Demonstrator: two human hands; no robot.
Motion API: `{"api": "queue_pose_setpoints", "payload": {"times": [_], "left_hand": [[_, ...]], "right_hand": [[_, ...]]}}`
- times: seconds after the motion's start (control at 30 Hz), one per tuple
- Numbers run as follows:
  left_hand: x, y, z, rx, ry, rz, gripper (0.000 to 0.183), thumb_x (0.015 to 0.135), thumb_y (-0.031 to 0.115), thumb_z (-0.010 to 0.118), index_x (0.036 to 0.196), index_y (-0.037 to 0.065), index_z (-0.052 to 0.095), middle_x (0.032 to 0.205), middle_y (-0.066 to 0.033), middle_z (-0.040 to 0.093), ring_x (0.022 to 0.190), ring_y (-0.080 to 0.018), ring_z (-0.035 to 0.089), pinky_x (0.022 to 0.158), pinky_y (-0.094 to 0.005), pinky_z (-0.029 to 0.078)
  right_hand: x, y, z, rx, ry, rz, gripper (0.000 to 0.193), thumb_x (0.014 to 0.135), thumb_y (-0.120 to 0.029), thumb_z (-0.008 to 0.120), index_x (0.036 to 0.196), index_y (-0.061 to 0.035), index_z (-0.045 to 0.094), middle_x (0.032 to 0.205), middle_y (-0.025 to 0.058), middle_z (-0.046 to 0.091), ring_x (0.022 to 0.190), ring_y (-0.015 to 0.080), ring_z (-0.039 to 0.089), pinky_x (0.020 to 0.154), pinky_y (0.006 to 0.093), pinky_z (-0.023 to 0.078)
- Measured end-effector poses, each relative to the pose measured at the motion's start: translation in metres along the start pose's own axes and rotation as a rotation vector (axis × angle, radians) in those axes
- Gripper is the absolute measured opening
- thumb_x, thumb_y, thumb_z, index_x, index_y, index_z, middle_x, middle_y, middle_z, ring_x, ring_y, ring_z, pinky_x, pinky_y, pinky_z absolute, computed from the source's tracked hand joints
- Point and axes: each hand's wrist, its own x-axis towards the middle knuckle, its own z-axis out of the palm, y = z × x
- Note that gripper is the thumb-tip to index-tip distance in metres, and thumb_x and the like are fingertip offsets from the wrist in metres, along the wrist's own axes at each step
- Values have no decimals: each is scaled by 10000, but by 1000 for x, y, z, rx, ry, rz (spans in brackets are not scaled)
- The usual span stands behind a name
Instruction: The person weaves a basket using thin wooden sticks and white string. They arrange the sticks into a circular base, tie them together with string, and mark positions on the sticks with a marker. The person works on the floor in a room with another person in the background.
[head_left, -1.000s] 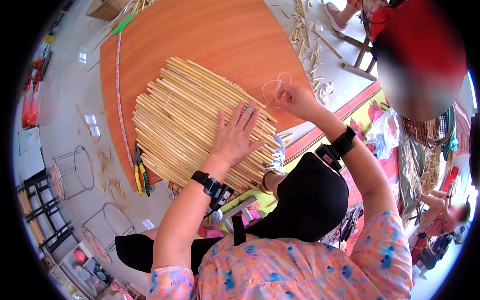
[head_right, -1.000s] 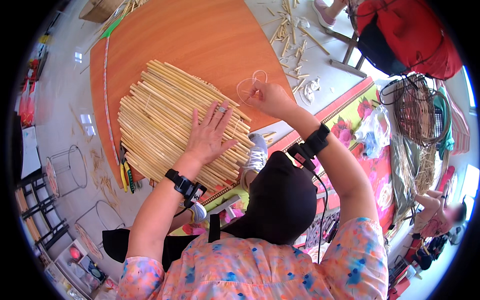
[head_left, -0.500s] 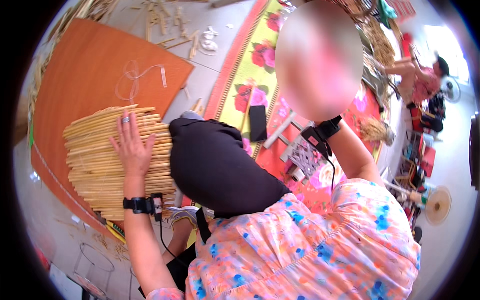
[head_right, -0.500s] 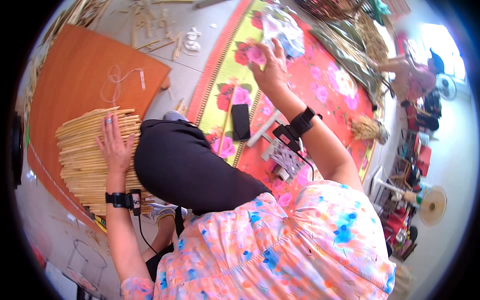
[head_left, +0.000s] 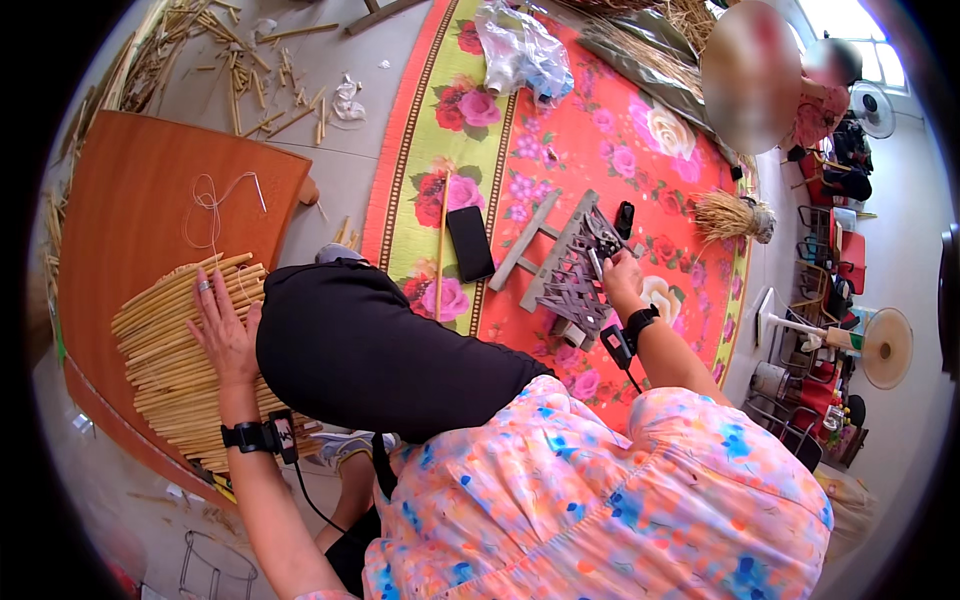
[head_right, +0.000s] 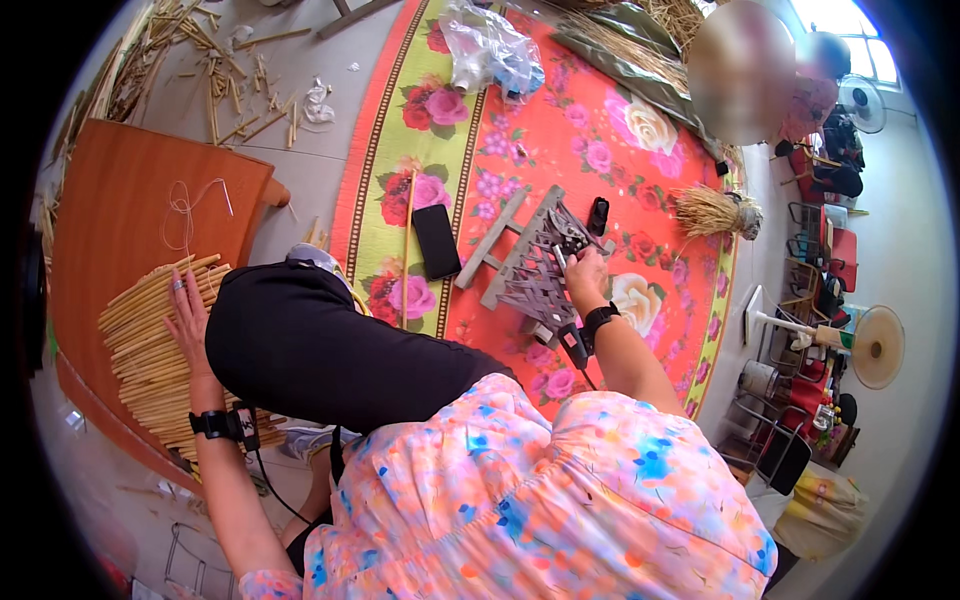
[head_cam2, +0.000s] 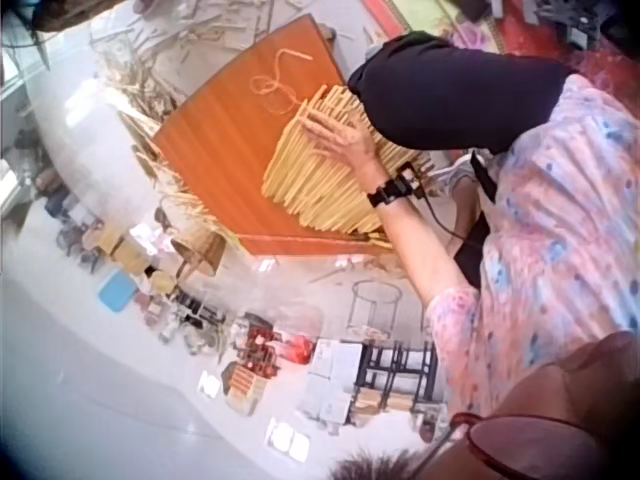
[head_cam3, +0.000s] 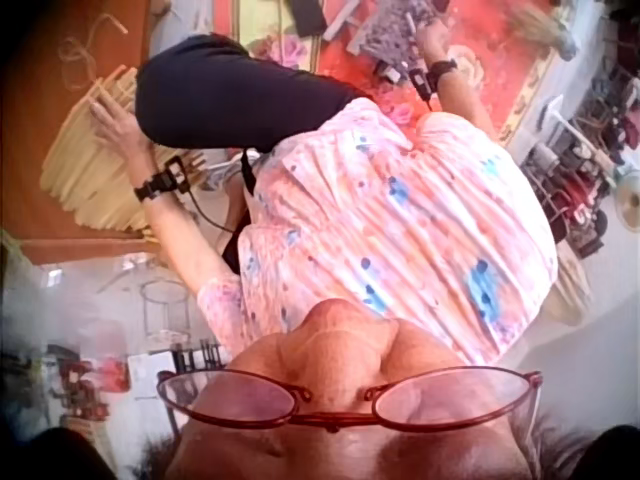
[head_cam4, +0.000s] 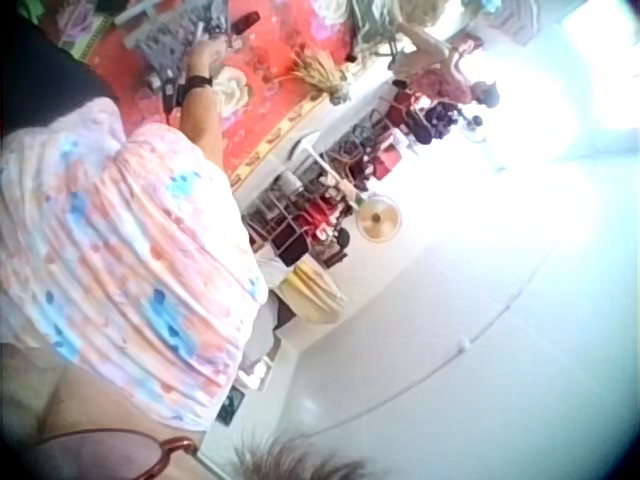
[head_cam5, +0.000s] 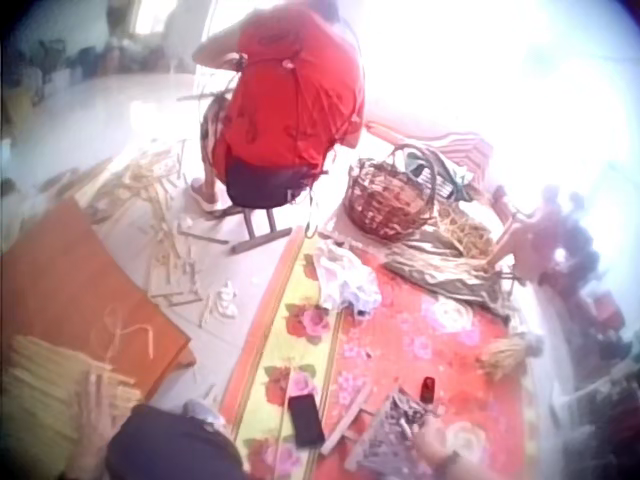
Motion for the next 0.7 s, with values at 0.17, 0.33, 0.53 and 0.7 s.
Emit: {"api": "queue_pose_setpoints", "payload": {"times": [0.17, 0.33, 0.53, 0.7], "left_hand": [[-14, -17, 6, -79, 56, -14, 820, 842, 415, 639, 1512, 149, 248, 1584, -75, 171, 1458, -278, 155, 1080, -664, 152], [-4, 5, -38, -165, -35, -87, 779, 847, 428, 633, 1488, 142, 295, 1569, -110, 191, 1449, -300, 174, 1067, -679, 160], [-44, 6, -112, -261, 0, -182, 652, 846, 317, 677, 1399, 90, 418, 1490, -186, 289, 1367, -362, 313, 1040, -608, 312], [-100, 8, -165, -576, 69, -188, 531, 845, 161, 679, 1324, 34, 489, 1395, -199, 414, 1233, -375, 474, 1007, -403, 424]], "right_hand": [[-21, -34, 1, -108, -97, -245, 405, 818, -325, 653, 1093, -35, 587, 1093, 216, 609, 1077, 381, 563, 901, 470, 457], [5, 11, 38, -69, -75, -305, 261, 841, -280, 561, 937, -38, 582, 927, 230, 649, 867, 419, 620, 752, 487, 495], [33, -45, 14, 14, 3, -702, 223, 809, -213, 667, 871, -11, 594, 730, 193, 627, 684, 360, 622, 645, 449, 486], [-96, -251, -117, 965, -701, -684, 165, 960, -212, 570, 1032, -64, 580, 879, 3, 592, 701, 72, 546, 590, 232, 425]]}}
